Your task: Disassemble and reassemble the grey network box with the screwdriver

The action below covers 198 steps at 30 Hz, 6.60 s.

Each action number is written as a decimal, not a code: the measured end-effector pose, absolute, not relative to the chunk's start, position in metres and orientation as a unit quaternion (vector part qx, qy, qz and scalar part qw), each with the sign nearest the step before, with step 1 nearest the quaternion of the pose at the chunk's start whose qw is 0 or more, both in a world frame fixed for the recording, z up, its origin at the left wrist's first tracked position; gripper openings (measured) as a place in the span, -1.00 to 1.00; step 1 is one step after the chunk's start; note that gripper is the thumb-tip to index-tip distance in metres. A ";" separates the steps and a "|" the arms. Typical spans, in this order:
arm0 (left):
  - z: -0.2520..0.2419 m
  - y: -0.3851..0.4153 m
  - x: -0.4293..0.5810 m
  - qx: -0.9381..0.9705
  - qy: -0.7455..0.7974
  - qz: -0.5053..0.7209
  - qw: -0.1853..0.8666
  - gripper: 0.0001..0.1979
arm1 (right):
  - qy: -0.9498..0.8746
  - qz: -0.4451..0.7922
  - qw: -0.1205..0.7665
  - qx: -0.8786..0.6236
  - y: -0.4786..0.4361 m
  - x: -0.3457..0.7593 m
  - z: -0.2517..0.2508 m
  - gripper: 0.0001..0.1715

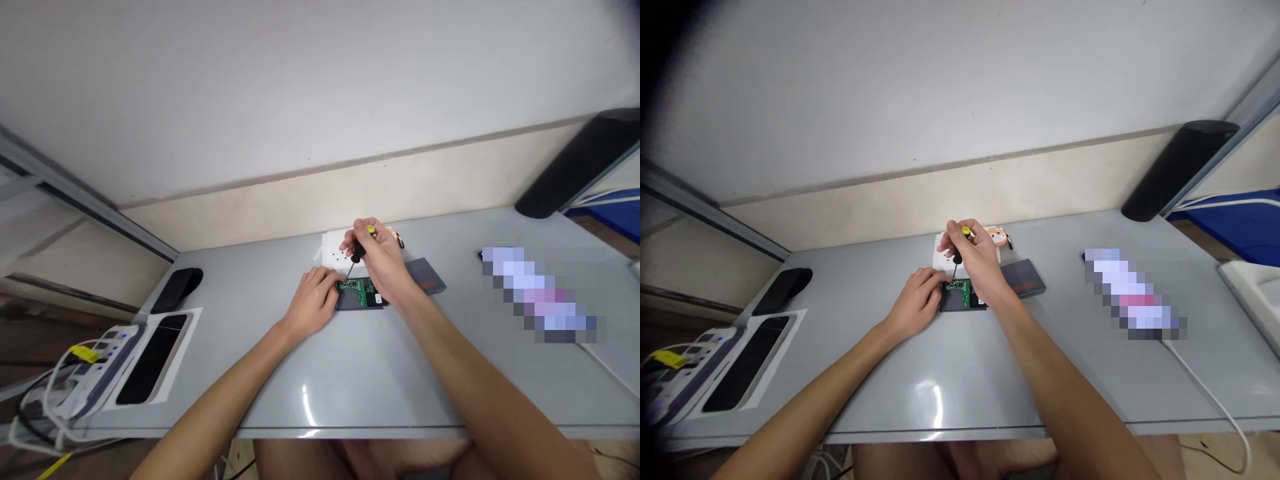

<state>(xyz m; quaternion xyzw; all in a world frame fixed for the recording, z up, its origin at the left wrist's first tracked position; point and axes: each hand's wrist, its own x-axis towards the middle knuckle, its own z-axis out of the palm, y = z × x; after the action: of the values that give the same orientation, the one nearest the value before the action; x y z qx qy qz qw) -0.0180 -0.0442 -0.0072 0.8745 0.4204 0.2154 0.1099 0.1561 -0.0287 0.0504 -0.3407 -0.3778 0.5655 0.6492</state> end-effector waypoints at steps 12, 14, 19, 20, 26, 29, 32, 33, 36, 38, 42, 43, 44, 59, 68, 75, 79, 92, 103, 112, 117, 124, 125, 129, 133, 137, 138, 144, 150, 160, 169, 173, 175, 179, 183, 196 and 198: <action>-0.007 -0.044 -0.018 0.870 0.424 0.219 0.121 -0.65 | -0.397 0.565 0.648 -0.322 -0.030 0.157 0.053 -0.51; -0.007 -0.044 -0.018 0.871 0.422 0.221 0.118 -0.66 | -0.404 0.568 0.636 -0.331 -0.032 0.159 0.055 -0.54; -0.007 -0.044 -0.018 0.875 0.416 0.222 0.113 -0.65 | -0.422 0.557 0.628 -0.343 -0.032 0.159 0.053 -0.35; -0.007 -0.044 -0.018 0.875 0.415 0.222 0.113 -0.65 | -0.435 0.544 0.629 -0.345 -0.032 0.158 0.051 -0.32; -0.008 -0.043 -0.019 0.875 0.415 0.223 0.109 -0.65 | -0.520 0.425 0.632 -0.388 -0.031 0.152 0.043 -0.51; -0.008 -0.043 -0.019 0.877 0.410 0.226 0.108 -0.65 | -0.543 0.388 0.620 -0.413 -0.029 0.151 0.040 -0.55; -0.008 -0.043 -0.019 0.879 0.406 0.227 0.107 -0.64 | -0.545 0.370 0.629 -0.414 -0.027 0.153 0.039 -0.53; -0.008 -0.043 -0.019 0.879 0.406 0.226 0.106 -0.64 | -0.538 0.377 0.631 -0.412 -0.026 0.154 0.038 -0.50; -0.008 -0.044 -0.019 0.878 0.410 0.223 0.107 -0.64 | -0.512 0.393 0.633 -0.427 -0.026 0.155 0.038 -0.42; -0.008 -0.044 -0.019 0.878 0.411 0.221 0.107 -0.64 | -0.506 0.386 0.633 -0.441 -0.027 0.155 0.038 -0.41; -0.008 -0.044 -0.018 0.878 0.413 0.220 0.104 -0.63 | -0.487 0.462 0.636 -0.380 -0.029 0.152 0.040 -0.38; -0.009 -0.044 -0.018 0.878 0.412 0.219 0.104 -0.63 | -0.478 0.497 0.632 -0.354 -0.030 0.152 0.041 -0.36; -0.009 -0.044 -0.018 0.879 0.411 0.218 0.104 -0.63 | -0.474 0.526 0.623 -0.332 -0.031 0.151 0.043 -0.34; -0.009 -0.044 -0.018 0.878 0.413 0.215 0.107 -0.65 | -0.505 0.571 0.560 -0.326 -0.038 0.157 0.054 -0.44; -0.009 -0.045 -0.018 0.884 0.409 0.208 0.090 -0.64 | -0.464 0.503 0.613 -0.394 -0.033 0.154 0.050 -0.32; -0.007 -0.045 -0.018 0.885 0.413 0.195 0.084 -0.62 | -0.456 0.451 0.649 -0.409 -0.026 0.152 0.043 -0.42; -0.006 -0.045 -0.018 0.882 0.417 0.197 0.097 -0.62 | -0.515 0.416 0.613 -0.431 -0.031 0.151 0.045 -0.64; 0.000 -0.041 -0.026 0.877 0.401 0.200 0.173 -0.68 | -0.756 0.264 0.433 -0.415 -0.081 0.181 0.089 -0.81; 0.017 -0.039 -0.040 0.878 0.336 0.190 0.285 -0.40 | -0.816 0.186 0.021 -0.547 -0.081 0.302 0.058 -0.17; 0.009 -0.036 -0.040 0.869 0.353 0.229 0.261 -0.36 | -0.779 0.261 0.032 -0.569 -0.060 0.308 0.071 -0.39; 0.006 -0.039 -0.035 0.863 0.372 0.239 0.245 -0.32 | -0.799 0.282 0.035 -0.530 -0.059 0.286 0.084 -0.37; 0.003 -0.043 -0.029 0.869 0.378 0.231 0.222 -0.28 | -0.849 0.185 0.044 -0.493 -0.077 0.250 0.069 -0.49; 0.002 -0.043 -0.029 0.869 0.380 0.228 0.219 -0.26 | -0.853 0.183 0.049 -0.487 -0.077 0.248 0.066 -0.48; 0.000 -0.044 -0.028 0.868 0.393 0.220 0.211 -0.13 | -0.860 0.181 0.084 -0.469 -0.076 0.241 0.055 -0.51; 0.000 -0.044 -0.029 0.869 0.388 0.219 0.213 -0.06 | -0.857 0.196 0.119 -0.461 -0.077 0.240 0.047 -0.59; 0.003 -0.046 -0.027 0.890 0.352 0.211 0.198 -0.15 | -0.830 0.225 0.215 -0.463 -0.074 0.236 0.050 -0.71; 0.004 -0.047 -0.026 0.896 0.342 0.209 0.191 -0.21 | -0.812 0.223 0.273 -0.466 -0.071 0.234 0.053 -0.73; 0.002 -0.053 -0.021 0.911 0.324 0.219 0.129 -0.40 | -0.573 0.217 0.596 -0.519 -0.038 0.227 0.061 -0.61; -0.003 -0.051 -0.026 0.916 0.282 0.257 0.121 -0.49 | -0.395 0.364 0.609 -0.584 -0.018 0.229 0.023 -0.22; 0.000 -0.052 -0.026 0.892 0.327 0.286 0.126 -0.64 | -0.475 0.371 0.534 -0.593 -0.026 0.223 0.024 -0.40; 0.001 -0.049 -0.027 0.823 0.401 0.300 0.268 -0.64 | -0.498 0.388 0.499 -0.594 -0.029 0.220 0.027 -0.34; 0.000 -0.048 -0.028 0.821 0.382 0.299 0.301 -0.62 | -0.487 0.402 0.513 -0.582 -0.030 0.220 0.029 -0.30; -0.001 -0.048 -0.027 0.815 0.387 0.306 0.304 -0.65 | -0.471 0.409 0.529 -0.575 -0.029 0.221 0.028 -0.29; -0.005 -0.049 -0.023 0.798 0.402 0.325 0.311 -0.66 | -0.405 0.456 0.571 -0.549 -0.026 0.225 0.028 -0.34; -0.006 -0.048 -0.020 0.778 0.420 0.336 0.324 -0.67 | -0.361 0.501 0.611 -0.495 -0.030 0.224 0.034 -0.28; -0.009 -0.046 -0.022 0.827 0.343 0.425 0.134 -0.76 | -0.404 0.562 0.561 -0.454 -0.039 0.217 0.036 -0.25; -0.007 -0.046 -0.022 0.839 0.319 0.431 0.093 -0.79 | -0.418 0.555 0.555 -0.458 -0.039 0.216 0.035 -0.27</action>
<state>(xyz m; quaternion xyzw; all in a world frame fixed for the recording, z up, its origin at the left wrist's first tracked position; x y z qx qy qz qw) -0.0216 -0.0457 -0.0072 0.8388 0.3194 0.4309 0.0930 0.2161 -0.0392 0.0355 -0.4581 -0.4179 0.5549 0.5546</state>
